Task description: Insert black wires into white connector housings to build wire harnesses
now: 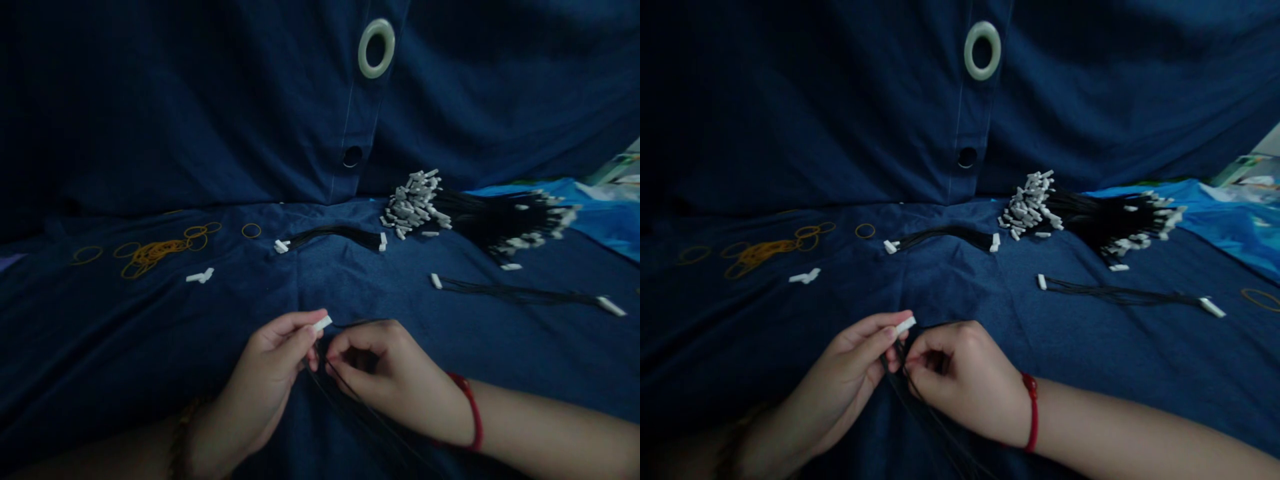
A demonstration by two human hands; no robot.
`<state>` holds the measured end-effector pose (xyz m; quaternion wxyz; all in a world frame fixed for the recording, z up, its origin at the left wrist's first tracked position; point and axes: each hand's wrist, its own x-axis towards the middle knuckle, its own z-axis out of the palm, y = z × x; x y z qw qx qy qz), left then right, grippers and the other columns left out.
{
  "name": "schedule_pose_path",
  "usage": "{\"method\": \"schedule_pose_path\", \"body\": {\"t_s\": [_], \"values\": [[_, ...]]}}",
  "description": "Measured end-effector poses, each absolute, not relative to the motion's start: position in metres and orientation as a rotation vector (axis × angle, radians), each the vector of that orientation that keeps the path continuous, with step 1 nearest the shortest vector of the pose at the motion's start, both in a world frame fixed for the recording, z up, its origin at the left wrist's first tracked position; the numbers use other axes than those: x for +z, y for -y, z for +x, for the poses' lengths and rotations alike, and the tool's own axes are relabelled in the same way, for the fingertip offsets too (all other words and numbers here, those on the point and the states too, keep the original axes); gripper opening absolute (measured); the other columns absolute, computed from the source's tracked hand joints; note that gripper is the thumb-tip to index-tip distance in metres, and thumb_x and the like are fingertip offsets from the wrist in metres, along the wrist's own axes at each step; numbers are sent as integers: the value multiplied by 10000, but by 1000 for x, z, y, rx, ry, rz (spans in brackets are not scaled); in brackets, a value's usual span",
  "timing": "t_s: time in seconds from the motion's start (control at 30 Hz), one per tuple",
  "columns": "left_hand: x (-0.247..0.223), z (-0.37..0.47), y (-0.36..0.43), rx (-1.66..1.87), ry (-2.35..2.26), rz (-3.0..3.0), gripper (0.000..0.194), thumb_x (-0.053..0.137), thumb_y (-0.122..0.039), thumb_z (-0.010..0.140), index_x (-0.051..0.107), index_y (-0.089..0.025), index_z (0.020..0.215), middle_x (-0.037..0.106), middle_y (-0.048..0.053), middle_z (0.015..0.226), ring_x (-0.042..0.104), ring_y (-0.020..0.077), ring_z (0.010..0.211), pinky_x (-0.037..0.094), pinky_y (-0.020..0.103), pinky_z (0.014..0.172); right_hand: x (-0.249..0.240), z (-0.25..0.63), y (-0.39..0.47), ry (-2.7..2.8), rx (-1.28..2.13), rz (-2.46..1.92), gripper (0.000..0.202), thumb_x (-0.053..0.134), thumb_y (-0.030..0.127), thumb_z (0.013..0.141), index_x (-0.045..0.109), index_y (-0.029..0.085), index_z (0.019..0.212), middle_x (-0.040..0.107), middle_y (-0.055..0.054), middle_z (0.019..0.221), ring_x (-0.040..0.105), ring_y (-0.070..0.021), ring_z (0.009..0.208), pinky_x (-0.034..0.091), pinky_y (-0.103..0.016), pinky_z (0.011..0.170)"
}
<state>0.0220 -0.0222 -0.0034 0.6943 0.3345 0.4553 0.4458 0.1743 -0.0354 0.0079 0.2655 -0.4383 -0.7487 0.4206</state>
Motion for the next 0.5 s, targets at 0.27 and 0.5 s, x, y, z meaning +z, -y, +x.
{"method": "schedule_pose_path", "body": {"t_s": [0.27, 0.5], "values": [[-3, 21, 22, 990, -1031, 784, 153, 647, -163, 673, 705, -145, 815, 587, 16, 593, 470, 91, 532, 358, 220, 561, 17, 179, 33, 2105, 1008, -1238, 153, 483, 124, 752, 633, 137, 725, 555, 25, 622, 467, -58, 544, 330, -161, 530], [-2, 22, 23, 1015, -1076, 810, 156, 651, -173, 674, 703, -149, 819, 602, 19, 650, 471, 85, 533, 359, 214, 548, 25, 186, 38, 2118, 1070, -1368, 162, 478, 120, 712, 576, 160, 835, 584, 23, 670, 509, -70, 555, 357, -147, 501]]}}
